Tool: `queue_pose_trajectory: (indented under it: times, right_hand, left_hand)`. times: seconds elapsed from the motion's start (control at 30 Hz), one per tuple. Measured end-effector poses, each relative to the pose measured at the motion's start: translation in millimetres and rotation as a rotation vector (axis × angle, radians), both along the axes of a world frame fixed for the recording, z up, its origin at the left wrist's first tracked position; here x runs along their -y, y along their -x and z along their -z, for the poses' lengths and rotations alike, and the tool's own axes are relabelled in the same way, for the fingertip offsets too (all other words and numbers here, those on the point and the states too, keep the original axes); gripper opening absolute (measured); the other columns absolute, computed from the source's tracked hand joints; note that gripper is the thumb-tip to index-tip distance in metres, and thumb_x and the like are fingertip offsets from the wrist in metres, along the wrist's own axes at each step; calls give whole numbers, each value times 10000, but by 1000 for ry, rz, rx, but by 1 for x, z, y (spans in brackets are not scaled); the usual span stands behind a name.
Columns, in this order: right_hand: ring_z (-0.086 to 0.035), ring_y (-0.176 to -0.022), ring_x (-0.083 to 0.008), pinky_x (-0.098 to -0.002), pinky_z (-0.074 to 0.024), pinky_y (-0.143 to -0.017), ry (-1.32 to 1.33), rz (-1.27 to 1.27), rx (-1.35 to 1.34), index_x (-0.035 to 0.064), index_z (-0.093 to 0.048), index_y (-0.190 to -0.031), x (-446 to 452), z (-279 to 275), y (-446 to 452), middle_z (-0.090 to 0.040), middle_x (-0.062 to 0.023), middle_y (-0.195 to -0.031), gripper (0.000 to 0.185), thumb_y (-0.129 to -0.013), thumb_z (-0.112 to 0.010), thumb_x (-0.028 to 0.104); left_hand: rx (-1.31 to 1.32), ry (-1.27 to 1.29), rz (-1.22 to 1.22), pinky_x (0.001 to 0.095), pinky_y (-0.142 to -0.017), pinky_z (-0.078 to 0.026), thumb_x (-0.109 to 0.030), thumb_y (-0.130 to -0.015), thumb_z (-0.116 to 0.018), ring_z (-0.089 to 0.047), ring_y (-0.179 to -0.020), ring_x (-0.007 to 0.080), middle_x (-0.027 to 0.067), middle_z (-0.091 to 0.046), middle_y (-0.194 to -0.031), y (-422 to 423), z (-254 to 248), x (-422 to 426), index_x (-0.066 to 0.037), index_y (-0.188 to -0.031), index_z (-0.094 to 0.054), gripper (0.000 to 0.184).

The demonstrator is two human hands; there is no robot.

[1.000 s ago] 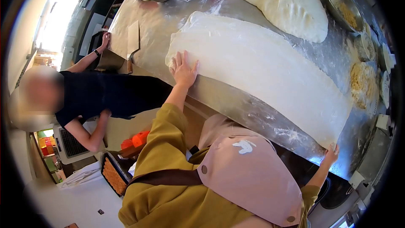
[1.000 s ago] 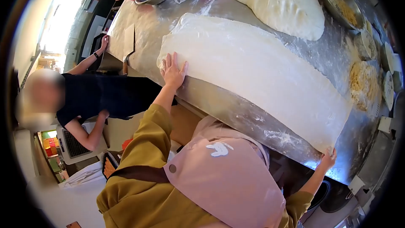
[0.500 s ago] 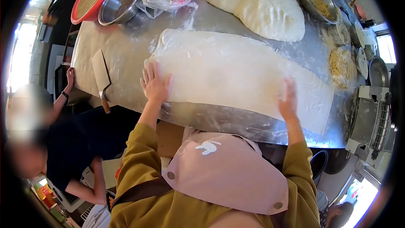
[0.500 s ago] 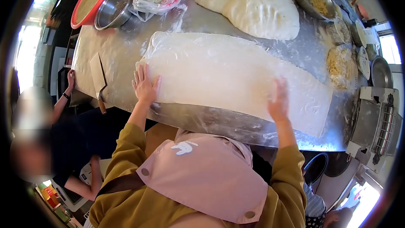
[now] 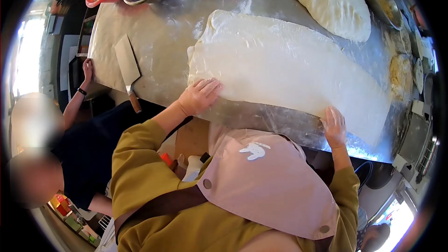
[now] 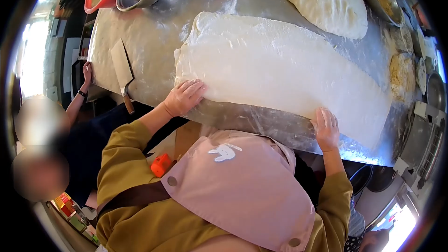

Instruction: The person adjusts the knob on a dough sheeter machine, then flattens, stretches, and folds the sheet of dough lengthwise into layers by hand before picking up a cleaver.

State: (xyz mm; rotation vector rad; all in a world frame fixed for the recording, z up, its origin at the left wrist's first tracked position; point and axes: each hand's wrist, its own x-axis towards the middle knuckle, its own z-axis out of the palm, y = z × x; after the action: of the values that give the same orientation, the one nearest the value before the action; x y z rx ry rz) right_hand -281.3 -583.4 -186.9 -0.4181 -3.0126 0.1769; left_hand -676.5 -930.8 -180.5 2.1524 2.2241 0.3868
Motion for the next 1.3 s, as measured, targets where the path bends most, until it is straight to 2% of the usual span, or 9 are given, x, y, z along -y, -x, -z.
queue_pose_trajectory:
  times: [0.13,0.23,0.37,0.57,0.67,0.77,0.97,1.17,1.3]
  right_hand:
    - [-560,-1187,-333,-427,-463,-1002,-74,-81,2,25,-599,-1247,0,-10,2,-579,-147,-1275,372,-882,-577,91]
    - [-547,-1204,-333,-419,-458,-1012,-16,-79,26,31,-580,-1276,4,-21,4,-573,-144,-1288,405,-875,-526,54]
    - [-523,-1238,-324,-411,-451,-1023,14,-34,78,41,-552,-1311,3,-22,8,-557,-135,-1316,443,-868,-531,54]
    - [-517,-1243,-313,-418,-449,-1018,-15,13,131,52,-541,-1322,-6,-33,0,-534,-130,-1346,453,-869,-532,55]
    - [-518,-1238,-310,-416,-451,-1012,-70,52,103,55,-541,-1319,-7,-15,-11,-532,-128,-1347,456,-863,-540,53]
    - [-520,-1232,-310,-414,-451,-1007,-89,56,21,57,-544,-1311,-10,-4,-16,-540,-127,-1335,451,-860,-547,54]
    - [-561,-1176,-316,-419,-468,-979,-76,-14,-79,70,-562,-1287,-26,6,-30,-579,-121,-1275,422,-865,-550,71]
    - [-592,-1131,-305,-415,-490,-946,-116,-40,-134,95,-611,-1220,-29,12,-29,-604,-106,-1222,367,-857,-562,68]
    - [-622,-1079,-297,-401,-520,-894,-144,6,-217,104,-636,-1169,-30,13,-21,-635,-96,-1159,336,-839,-589,66]
  left_hand:
    - [-18,76,-13,390,-1012,-452,-107,-844,-576,-571,-1157,286,116,-571,-1248,-8,-11,1,-44,-1263,-581,424]
    - [43,162,-83,415,-1048,-427,-84,-863,-534,-536,-1213,310,136,-536,-1305,-16,-14,3,-59,-1325,-537,463]
    - [-25,250,-148,466,-1098,-368,-73,-850,-551,-451,-1306,339,169,-451,-1407,-13,-10,11,-132,-1443,-431,607]
    - [-23,310,-127,502,-1072,-365,-148,-854,-598,-428,-1322,352,147,-446,-1413,-16,-20,1,-140,-1431,-446,597]
    - [12,285,-118,502,-1049,-391,-162,-851,-606,-448,-1303,353,142,-453,-1406,-14,-21,1,-136,-1417,-460,585]
    - [-94,191,-95,451,-1054,-420,-126,-835,-601,-496,-1256,344,140,-502,-1360,-10,-4,5,-135,-1375,-511,548]
    - [-210,154,-24,442,-1036,-436,-154,-893,-505,-533,-1210,324,103,-528,-1330,-11,-3,2,-141,-1354,-530,461]
    - [-404,29,-18,414,-980,-463,-149,-874,-532,-578,-1147,275,80,-563,-1284,-15,-3,-7,-132,-1323,-562,450]
    - [-206,-101,-158,392,-910,-490,-103,-846,-556,-626,-1055,246,48,-635,-1169,-21,9,-18,-127,-1216,-621,377]
